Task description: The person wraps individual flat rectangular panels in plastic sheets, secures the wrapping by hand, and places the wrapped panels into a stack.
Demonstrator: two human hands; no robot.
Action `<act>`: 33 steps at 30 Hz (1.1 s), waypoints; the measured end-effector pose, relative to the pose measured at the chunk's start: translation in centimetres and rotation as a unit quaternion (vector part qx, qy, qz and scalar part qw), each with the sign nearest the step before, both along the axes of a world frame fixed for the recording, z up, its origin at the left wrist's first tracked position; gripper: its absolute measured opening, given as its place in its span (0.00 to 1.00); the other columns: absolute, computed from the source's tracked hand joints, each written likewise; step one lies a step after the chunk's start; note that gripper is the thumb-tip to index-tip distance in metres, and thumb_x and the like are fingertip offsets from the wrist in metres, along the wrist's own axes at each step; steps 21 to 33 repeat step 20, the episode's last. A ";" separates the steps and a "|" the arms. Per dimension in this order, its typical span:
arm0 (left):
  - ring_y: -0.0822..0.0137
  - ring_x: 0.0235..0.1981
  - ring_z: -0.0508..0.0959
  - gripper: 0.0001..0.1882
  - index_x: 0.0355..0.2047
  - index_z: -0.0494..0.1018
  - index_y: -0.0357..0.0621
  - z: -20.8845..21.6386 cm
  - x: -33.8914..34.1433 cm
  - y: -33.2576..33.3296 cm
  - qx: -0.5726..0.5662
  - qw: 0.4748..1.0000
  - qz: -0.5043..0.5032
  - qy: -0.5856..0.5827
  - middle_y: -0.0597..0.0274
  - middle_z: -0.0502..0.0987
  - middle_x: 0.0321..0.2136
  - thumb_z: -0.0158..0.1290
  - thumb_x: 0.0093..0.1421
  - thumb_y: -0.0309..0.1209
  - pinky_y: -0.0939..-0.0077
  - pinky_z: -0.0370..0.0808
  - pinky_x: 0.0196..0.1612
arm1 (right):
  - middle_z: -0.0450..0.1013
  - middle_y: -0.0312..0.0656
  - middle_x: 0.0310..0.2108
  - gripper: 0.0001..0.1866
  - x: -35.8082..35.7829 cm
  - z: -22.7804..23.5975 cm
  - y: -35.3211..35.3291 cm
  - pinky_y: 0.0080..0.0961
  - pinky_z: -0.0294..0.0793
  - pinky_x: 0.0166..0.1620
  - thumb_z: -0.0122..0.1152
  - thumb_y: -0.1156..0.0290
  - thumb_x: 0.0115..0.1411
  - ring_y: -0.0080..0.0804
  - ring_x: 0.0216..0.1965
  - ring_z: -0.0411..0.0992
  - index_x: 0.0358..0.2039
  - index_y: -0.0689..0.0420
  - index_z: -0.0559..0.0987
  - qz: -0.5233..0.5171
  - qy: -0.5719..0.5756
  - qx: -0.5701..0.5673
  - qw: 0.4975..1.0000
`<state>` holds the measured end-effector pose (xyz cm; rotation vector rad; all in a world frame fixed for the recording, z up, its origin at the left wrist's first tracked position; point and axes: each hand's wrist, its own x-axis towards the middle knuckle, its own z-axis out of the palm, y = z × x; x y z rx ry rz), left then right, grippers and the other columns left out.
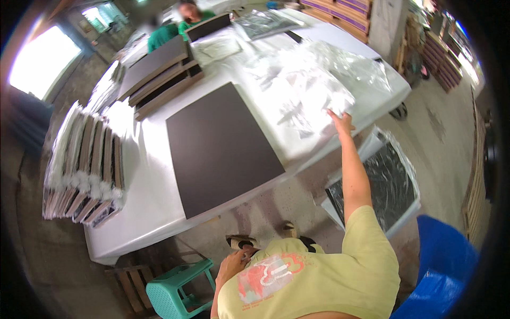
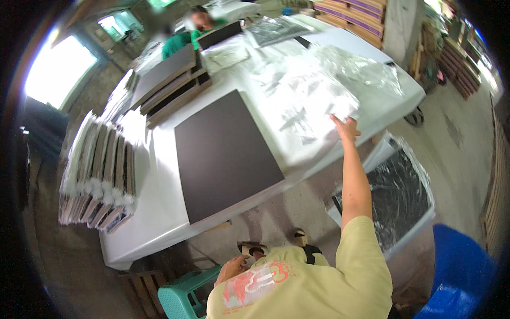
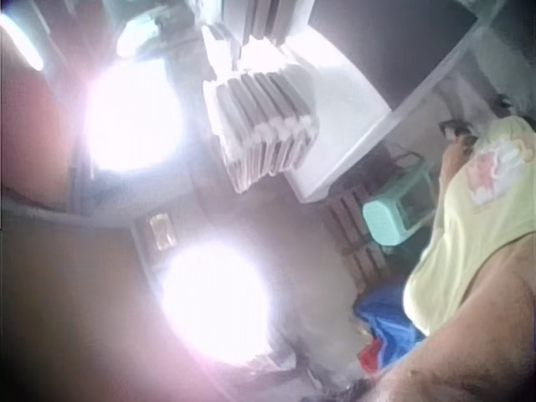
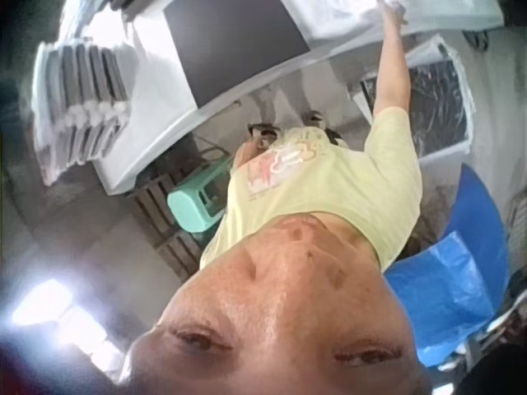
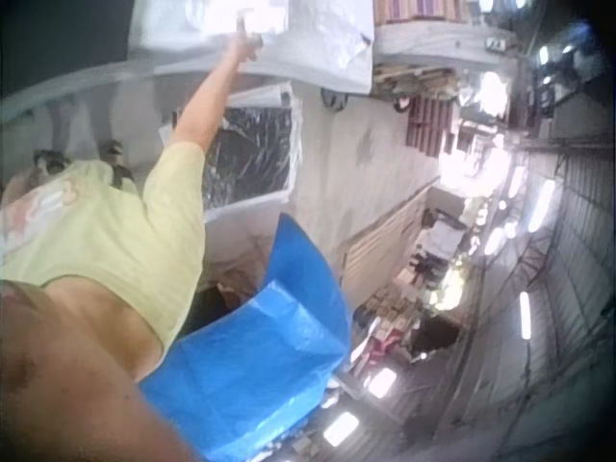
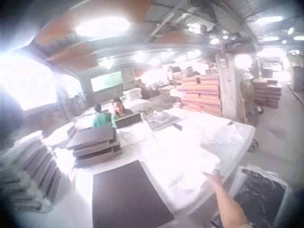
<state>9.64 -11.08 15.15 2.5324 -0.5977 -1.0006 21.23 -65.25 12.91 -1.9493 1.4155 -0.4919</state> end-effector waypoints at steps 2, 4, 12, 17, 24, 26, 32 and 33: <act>0.52 0.36 0.73 0.16 0.42 0.66 0.51 0.0 -0.7 1.1 -0.008 0.999 0.038 -0.030 0.53 0.73 0.34 0.48 0.52 0.36 0.61 0.70 0.35 | 0.53 0.46 0.53 0.26 3.9 4.7 -0.1 0.58 0.55 0.47 0.56 0.51 0.48 0.50 0.55 0.50 0.43 0.55 0.71 0.005 0.083 -0.135 0.987; 0.51 0.35 0.73 0.15 0.41 0.67 0.50 -0.5 -1.5 2.1 0.001 0.996 0.077 -0.034 0.53 0.73 0.34 0.48 0.52 0.36 0.61 0.70 0.35 | 0.59 0.45 0.49 0.17 6.4 11.3 0.4 0.55 0.59 0.45 0.52 0.57 0.51 0.50 0.53 0.55 0.38 0.54 0.74 0.058 0.075 -0.274 0.957; 0.51 0.34 0.73 0.16 0.40 0.68 0.50 -2.4 -2.7 2.7 0.043 0.997 0.060 0.003 0.51 0.73 0.31 0.49 0.50 0.37 0.60 0.70 0.34 | 0.71 0.50 0.36 0.18 14.9 37.8 -5.2 0.37 0.66 0.42 0.45 0.62 0.54 0.46 0.39 0.68 0.44 0.54 0.68 0.061 -0.248 -0.637 0.727; 0.50 0.37 0.71 0.21 0.44 0.66 0.48 0.9 1.5 1.9 -0.095 0.985 0.076 -0.125 0.48 0.71 0.35 0.52 0.48 0.37 0.61 0.69 0.37 | 0.70 0.51 0.37 0.15 9.7 39.8 4.1 0.35 0.60 0.50 0.45 0.77 0.50 0.42 0.44 0.66 0.39 0.58 0.73 0.349 -0.298 -0.539 0.706; 0.51 0.48 0.65 0.33 0.52 0.57 0.48 6.2 6.2 0.0 -0.195 0.954 0.057 -0.220 0.47 0.63 0.48 0.55 0.46 0.38 0.65 0.64 0.47 | 0.70 0.52 0.38 0.17 6.2 40.1 8.5 0.35 0.55 0.54 0.44 0.80 0.48 0.40 0.48 0.64 0.38 0.58 0.75 0.337 -0.380 -0.498 0.703; 0.51 0.48 0.65 0.33 0.52 0.57 0.48 6.2 6.2 0.0 -0.195 0.954 0.057 -0.220 0.47 0.63 0.48 0.55 0.46 0.38 0.65 0.64 0.47 | 0.70 0.52 0.38 0.17 6.2 40.1 8.5 0.35 0.55 0.54 0.44 0.80 0.48 0.40 0.48 0.64 0.38 0.58 0.75 0.337 -0.380 -0.498 0.703; 0.51 0.48 0.65 0.33 0.52 0.57 0.48 6.2 6.2 0.0 -0.195 0.954 0.057 -0.220 0.47 0.63 0.48 0.55 0.46 0.38 0.65 0.64 0.47 | 0.70 0.52 0.38 0.17 6.2 40.1 8.5 0.35 0.55 0.54 0.44 0.80 0.48 0.40 0.48 0.64 0.38 0.58 0.75 0.337 -0.380 -0.498 0.703; 0.51 0.48 0.65 0.33 0.52 0.57 0.48 6.2 6.2 0.0 -0.195 0.954 0.057 -0.220 0.47 0.63 0.48 0.55 0.46 0.38 0.65 0.64 0.47 | 0.70 0.52 0.38 0.17 6.2 40.1 8.5 0.35 0.55 0.54 0.44 0.80 0.48 0.40 0.48 0.64 0.38 0.58 0.75 0.337 -0.380 -0.498 0.703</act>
